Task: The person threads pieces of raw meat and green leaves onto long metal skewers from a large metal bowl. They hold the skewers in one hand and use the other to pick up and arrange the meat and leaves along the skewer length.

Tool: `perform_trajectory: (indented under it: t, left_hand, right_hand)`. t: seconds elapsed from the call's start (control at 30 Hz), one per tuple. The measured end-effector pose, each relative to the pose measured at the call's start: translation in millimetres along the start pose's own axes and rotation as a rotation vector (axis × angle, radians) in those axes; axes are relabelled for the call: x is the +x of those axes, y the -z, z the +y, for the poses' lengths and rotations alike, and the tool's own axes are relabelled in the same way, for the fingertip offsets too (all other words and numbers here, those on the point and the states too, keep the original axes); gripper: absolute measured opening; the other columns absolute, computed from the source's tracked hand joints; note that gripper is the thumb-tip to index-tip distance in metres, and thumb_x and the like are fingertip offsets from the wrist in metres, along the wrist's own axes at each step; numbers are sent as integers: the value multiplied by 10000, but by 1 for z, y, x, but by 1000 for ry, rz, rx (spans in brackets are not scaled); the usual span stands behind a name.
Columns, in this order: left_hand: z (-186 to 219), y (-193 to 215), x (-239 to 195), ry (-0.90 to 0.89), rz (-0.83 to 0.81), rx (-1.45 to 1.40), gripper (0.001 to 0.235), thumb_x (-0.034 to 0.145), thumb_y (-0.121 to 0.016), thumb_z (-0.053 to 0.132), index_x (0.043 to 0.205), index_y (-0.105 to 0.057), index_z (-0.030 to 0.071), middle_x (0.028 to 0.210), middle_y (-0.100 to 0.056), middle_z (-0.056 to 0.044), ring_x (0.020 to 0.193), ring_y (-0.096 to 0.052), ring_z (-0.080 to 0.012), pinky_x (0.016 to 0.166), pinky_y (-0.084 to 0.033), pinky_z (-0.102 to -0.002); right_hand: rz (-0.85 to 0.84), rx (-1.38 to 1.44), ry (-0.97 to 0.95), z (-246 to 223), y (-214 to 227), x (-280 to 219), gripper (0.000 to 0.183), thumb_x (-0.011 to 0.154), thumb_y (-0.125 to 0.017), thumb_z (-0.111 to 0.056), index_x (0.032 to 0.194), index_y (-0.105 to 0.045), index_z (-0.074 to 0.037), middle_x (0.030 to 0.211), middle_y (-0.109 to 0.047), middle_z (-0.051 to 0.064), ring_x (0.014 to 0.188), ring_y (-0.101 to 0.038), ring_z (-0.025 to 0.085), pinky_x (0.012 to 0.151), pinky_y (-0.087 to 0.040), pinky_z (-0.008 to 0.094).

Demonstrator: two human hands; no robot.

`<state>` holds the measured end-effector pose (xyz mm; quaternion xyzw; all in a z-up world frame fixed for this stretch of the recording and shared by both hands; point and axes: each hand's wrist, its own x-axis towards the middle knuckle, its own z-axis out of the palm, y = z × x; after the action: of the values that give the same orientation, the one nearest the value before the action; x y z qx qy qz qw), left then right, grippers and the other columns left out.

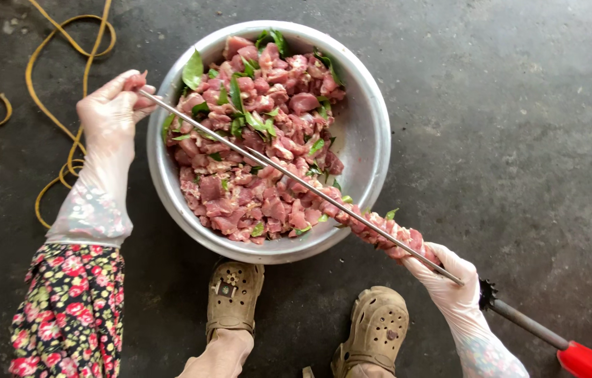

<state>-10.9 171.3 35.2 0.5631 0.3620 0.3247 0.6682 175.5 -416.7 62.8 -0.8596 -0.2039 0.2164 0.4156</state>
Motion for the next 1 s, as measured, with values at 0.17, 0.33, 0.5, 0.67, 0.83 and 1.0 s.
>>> perform_trajectory:
  t: [0.17, 0.33, 0.5, 0.67, 0.83, 1.0]
  left_hand:
    - [13, -12, -9, -85, -13, 97, 299, 940, -566, -153, 1144, -761, -56, 1050, -751, -127, 885, -742, -164, 819, -658, -291]
    - [27, -33, -11, -14, 8, 56, 361, 870, -495, -155, 1059, -781, -41, 983, -753, -120, 831, -755, -186, 754, -638, -261]
    - [57, -80, -42, -81, -133, 281, 316, 862, -528, -119, 1015, -772, 11, 1006, -766, -79, 894, -736, -145, 789, -618, -252]
    - [8, -184, -103, 170, -200, 325, 345, 848, -636, -45, 1155, -762, 51, 1046, -799, -117, 875, -707, -146, 765, -560, -243]
    - [-28, -179, -136, -226, -132, 340, 343, 852, -551, -63, 1182, -618, 4, 1242, -626, -79, 1119, -634, -200, 975, -549, -299]
    - [-100, -203, -154, -655, -611, 1052, 105, 785, -659, -2, 865, -699, 53, 863, -700, -128, 818, -700, -307, 740, -576, -423]
  right_hand:
    - [22, 14, -12, 1, -2, -4, 288, 822, -847, -154, 1040, -755, 10, 812, -709, -17, 745, -626, 42, 682, -534, 216]
    - [55, 102, -15, 6, -1, -10, 297, 837, -840, -160, 1056, -748, 20, 836, -705, -10, 765, -620, 49, 705, -535, 219]
    - [60, 170, 9, -2, -1, -14, 262, 868, -813, -148, 1044, -733, 29, 869, -735, 8, 804, -662, 60, 741, -548, 229]
    - [160, 45, -21, -17, -21, -5, 236, 861, -832, -87, 1036, -744, 43, 821, -717, 66, 769, -632, 93, 710, -528, 245]
    - [141, 344, -53, -24, -19, 5, 243, 872, -776, -47, 1095, -724, 36, 949, -752, 44, 852, -677, 73, 780, -540, 222]
    - [149, 283, -107, -18, -20, 2, 226, 886, -796, -55, 1085, -742, 38, 847, -693, 9, 771, -594, 68, 720, -494, 227]
